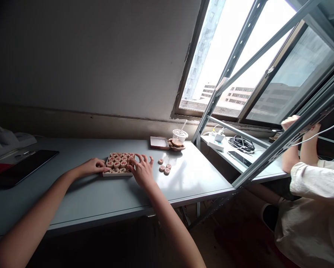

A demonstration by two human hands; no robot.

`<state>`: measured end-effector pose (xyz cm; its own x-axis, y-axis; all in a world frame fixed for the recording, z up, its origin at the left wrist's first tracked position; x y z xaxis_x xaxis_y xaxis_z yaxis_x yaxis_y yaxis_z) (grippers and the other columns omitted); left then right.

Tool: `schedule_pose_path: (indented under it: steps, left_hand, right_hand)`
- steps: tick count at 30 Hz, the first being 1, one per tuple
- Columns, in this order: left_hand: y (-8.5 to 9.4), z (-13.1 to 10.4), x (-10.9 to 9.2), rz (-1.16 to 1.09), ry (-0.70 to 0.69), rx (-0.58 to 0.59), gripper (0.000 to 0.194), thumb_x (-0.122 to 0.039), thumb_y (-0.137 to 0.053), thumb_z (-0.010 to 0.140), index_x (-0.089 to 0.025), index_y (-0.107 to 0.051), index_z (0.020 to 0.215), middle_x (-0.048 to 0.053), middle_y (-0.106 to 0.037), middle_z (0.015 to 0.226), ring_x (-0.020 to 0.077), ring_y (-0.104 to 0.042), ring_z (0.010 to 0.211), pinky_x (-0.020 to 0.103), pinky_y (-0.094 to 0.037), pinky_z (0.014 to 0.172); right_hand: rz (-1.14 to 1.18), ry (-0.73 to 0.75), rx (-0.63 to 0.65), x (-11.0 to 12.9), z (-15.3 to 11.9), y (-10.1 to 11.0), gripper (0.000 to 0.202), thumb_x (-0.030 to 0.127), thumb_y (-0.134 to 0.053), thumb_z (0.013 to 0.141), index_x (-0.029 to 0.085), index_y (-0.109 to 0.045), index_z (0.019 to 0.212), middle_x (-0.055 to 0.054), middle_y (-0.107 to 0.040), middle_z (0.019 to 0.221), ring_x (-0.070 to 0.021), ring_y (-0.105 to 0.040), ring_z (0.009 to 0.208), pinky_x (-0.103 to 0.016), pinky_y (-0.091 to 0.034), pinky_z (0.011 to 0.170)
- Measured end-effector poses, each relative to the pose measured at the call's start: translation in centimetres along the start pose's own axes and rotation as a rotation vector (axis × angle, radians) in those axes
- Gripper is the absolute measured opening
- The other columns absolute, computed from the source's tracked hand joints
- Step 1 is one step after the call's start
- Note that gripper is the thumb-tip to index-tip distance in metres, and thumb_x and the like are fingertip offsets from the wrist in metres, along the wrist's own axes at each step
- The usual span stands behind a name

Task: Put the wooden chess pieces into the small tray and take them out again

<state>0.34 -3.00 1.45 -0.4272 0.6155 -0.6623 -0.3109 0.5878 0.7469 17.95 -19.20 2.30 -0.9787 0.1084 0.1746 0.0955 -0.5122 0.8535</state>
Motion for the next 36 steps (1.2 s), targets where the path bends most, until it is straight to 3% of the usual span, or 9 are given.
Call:
schedule_pose_path:
  steps: [6,13,17,22,27,36]
  left_hand:
    - [0.0,-0.1,-0.1,-0.004,-0.004,0.012,0.051,-0.064,-0.055,0.066,-0.016,-0.067,0.054,0.004,-0.058,0.068,0.0150,-0.047,0.058,0.025,-0.032,0.056]
    - [0.0,0.1,0.4,-0.005,-0.001,0.017,0.051,-0.064,-0.055,0.065,-0.016,-0.067,0.055,0.005,-0.060,0.067,0.0158,-0.047,0.059,0.025,-0.032,0.055]
    - [0.0,0.1,0.3,0.011,-0.009,0.024,0.052,-0.064,-0.054,0.067,-0.016,-0.066,0.055,0.004,-0.059,0.068,0.0158,-0.048,0.059,0.025,-0.032,0.056]
    - [0.1,-0.3,-0.4,-0.006,0.003,0.013,0.053,-0.065,-0.053,0.067,-0.015,-0.065,0.055,0.005,-0.058,0.066,0.0166,-0.048,0.060,0.026,-0.033,0.057]
    - [0.1,-0.4,-0.7,-0.005,-0.011,0.004,0.053,-0.064,-0.054,0.068,-0.014,-0.065,0.053,0.005,-0.057,0.069,0.0163,-0.047,0.061,0.027,-0.033,0.058]
    - [0.1,-0.4,-0.7,0.003,0.003,0.008,0.051,-0.061,-0.054,0.069,-0.013,-0.066,0.054,0.003,-0.053,0.063,0.0133,-0.041,0.056,0.026,-0.028,0.055]
  right_hand:
    - [0.000,0.090,0.021,0.4,0.0,0.8,0.022,0.035,-0.045,0.092,0.034,-0.066,0.101,-0.001,-0.053,0.126,-0.0224,-0.040,0.116,-0.049,-0.012,0.104]
    - [-0.010,0.079,-0.001,0.4,0.2,0.9,0.023,0.034,-0.044,0.093,0.029,-0.064,0.102,-0.003,-0.054,0.122,-0.0213,-0.041,0.114,-0.048,-0.011,0.104]
    - [-0.053,0.188,0.015,0.3,1.6,0.8,0.025,0.030,-0.039,0.094,0.026,-0.065,0.094,-0.003,-0.054,0.121,-0.0210,-0.040,0.115,-0.048,-0.011,0.105]
    - [-0.112,0.367,0.116,-0.2,3.8,0.7,0.019,0.029,-0.047,0.091,0.024,-0.065,0.088,-0.005,-0.056,0.117,-0.0210,-0.041,0.112,-0.047,-0.012,0.105]
    - [-0.121,0.558,0.118,-0.4,4.9,0.9,0.020,0.032,-0.048,0.091,0.023,-0.066,0.085,-0.003,-0.055,0.120,-0.0189,-0.042,0.112,-0.042,-0.016,0.106]
    - [-0.107,0.596,0.150,-1.5,5.6,0.4,0.023,0.028,-0.046,0.092,0.021,-0.066,0.084,-0.005,-0.057,0.115,-0.0191,-0.045,0.107,-0.040,-0.022,0.101]
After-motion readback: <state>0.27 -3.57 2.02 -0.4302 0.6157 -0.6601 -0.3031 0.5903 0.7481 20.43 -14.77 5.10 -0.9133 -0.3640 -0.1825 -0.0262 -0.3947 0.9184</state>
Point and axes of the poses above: each hand's wrist, its own z-axis towards the middle knuckle, its own y-axis out of the back of the hand, x = y × z, the point moved 2 cm from there along z, towards the middle knuckle
